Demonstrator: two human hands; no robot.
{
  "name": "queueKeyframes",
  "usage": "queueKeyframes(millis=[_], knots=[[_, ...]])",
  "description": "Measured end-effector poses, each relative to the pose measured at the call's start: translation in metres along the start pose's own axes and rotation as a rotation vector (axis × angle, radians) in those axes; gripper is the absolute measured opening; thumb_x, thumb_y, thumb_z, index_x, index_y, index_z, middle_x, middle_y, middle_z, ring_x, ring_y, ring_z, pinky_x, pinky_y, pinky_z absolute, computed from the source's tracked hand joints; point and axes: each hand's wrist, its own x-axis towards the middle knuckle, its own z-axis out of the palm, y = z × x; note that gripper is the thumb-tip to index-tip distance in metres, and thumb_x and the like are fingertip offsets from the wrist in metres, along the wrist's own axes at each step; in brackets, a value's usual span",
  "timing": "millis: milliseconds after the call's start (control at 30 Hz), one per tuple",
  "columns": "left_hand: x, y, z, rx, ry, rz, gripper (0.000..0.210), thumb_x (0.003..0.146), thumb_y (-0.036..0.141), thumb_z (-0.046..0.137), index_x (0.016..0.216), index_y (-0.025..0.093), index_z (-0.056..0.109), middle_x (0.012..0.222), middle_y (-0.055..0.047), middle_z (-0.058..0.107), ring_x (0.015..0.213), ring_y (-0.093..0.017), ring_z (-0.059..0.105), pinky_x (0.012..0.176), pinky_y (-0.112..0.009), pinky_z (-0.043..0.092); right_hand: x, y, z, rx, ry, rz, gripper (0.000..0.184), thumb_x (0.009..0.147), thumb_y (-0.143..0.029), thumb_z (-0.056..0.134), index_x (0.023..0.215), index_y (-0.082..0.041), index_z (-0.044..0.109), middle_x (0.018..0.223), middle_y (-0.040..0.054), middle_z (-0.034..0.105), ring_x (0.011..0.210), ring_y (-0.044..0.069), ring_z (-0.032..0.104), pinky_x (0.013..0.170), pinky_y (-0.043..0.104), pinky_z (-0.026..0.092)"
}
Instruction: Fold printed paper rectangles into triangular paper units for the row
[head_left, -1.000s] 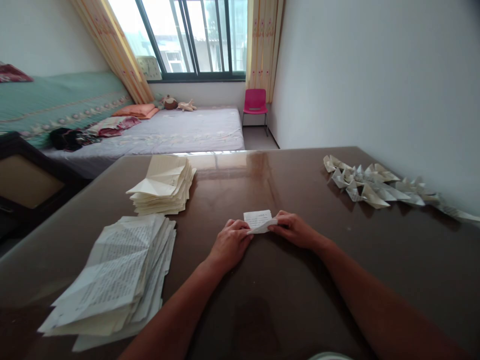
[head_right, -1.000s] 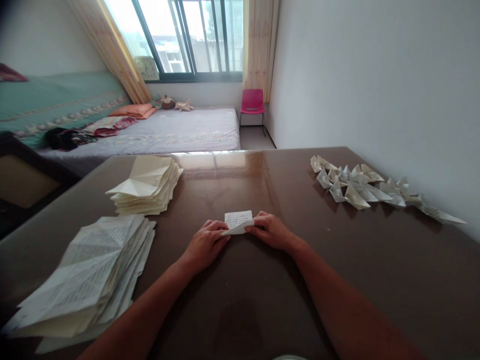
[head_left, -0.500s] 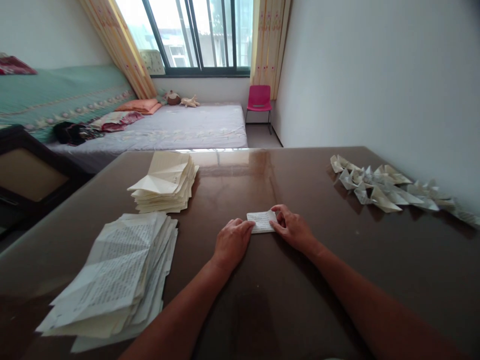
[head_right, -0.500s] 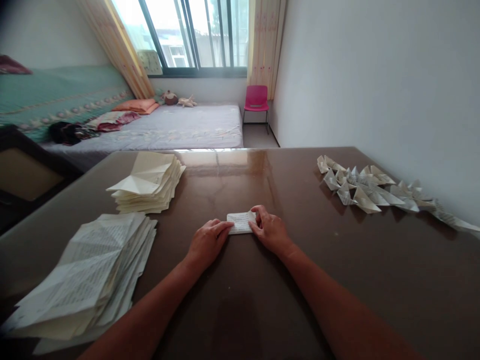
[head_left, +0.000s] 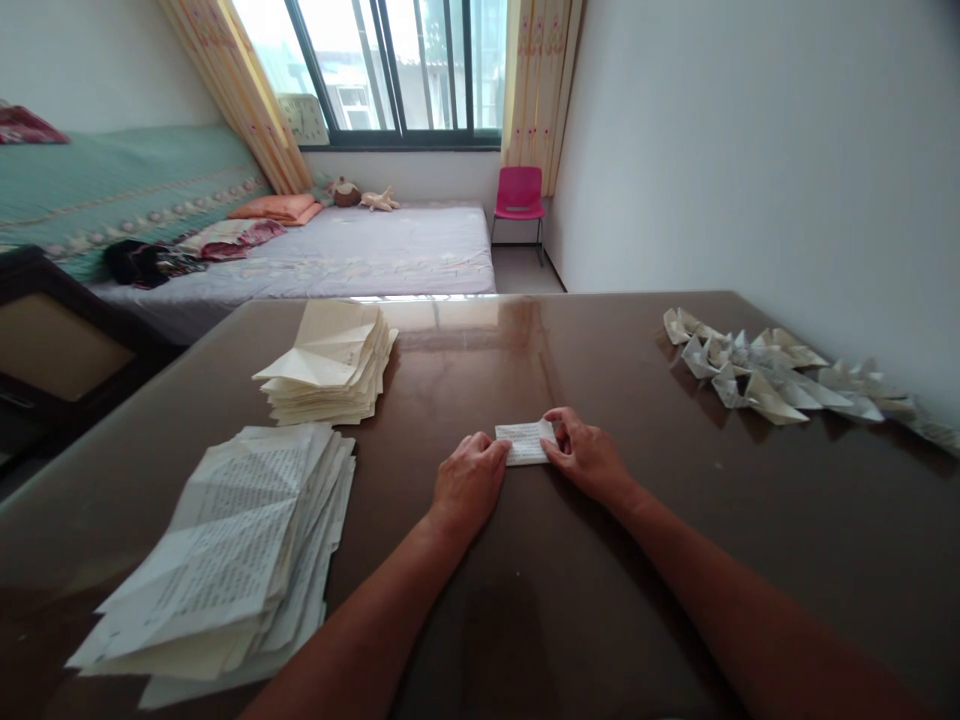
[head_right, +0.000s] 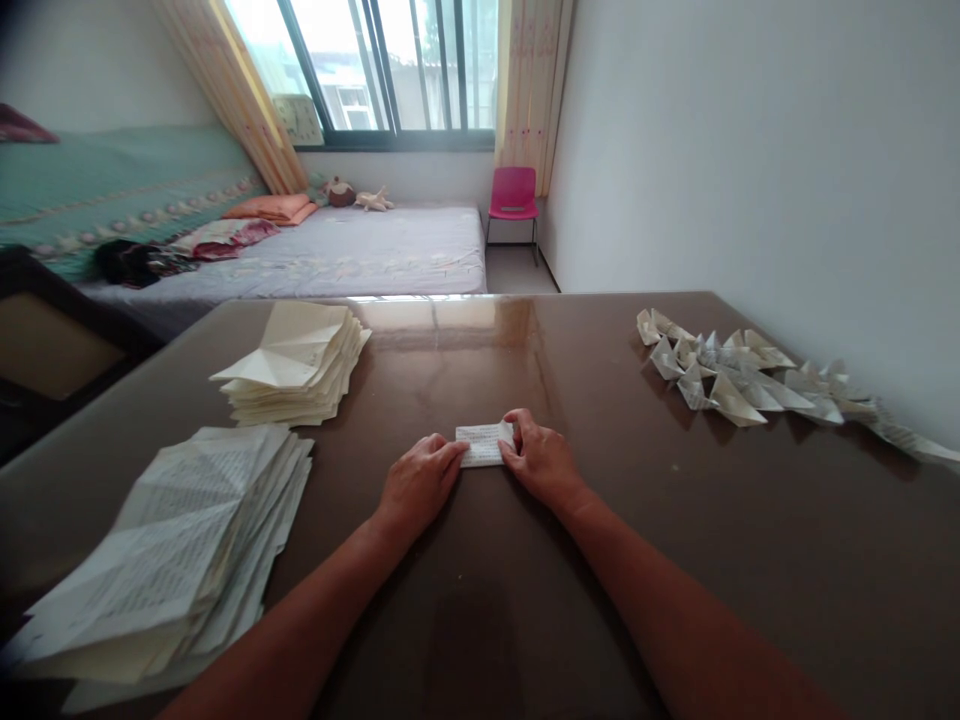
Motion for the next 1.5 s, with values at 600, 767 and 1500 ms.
queueKeyframes(millis=[600,767,1500], knots=[[-0.003,0.006,-0.006,0.173,-0.008,0.338,0.028,0.094,0.026,0.043,0.118,0.026,0.057,0.108,-0.004,0.06,0.101,-0.02,0.052,0.083,-0.034,0.048,0.0,-0.006,0.0,-0.157,-0.022,0.015,0.037,0.085,-0.037,0.053,0.121,-0.026,0.05,0.075,-0.0032,0.066,0.067,0.016,0.061,0.057,0.026,0.031],[-0.015,0.011,-0.002,0.223,0.007,0.336,0.031,0.093,0.023,0.045,0.122,0.024,0.055,0.122,-0.008,0.058,0.11,-0.025,0.053,0.081,-0.037,0.05,-0.004,-0.01,-0.007,-0.204,-0.003,-0.068,0.031,0.088,-0.034,0.051,0.117,-0.025,0.056,0.091,0.0012,0.066,0.074,0.016,0.06,0.062,0.026,0.036],[-0.02,0.014,-0.01,0.262,0.011,0.209,0.02,0.088,0.015,0.052,0.103,0.017,0.065,0.108,-0.008,0.066,0.1,-0.022,0.059,0.08,-0.036,0.047,-0.048,-0.042,-0.036,-0.656,-0.187,-0.347,0.024,0.089,-0.016,0.05,0.109,-0.02,0.063,0.105,0.0106,0.064,0.1,0.026,0.053,0.078,0.039,0.033]])
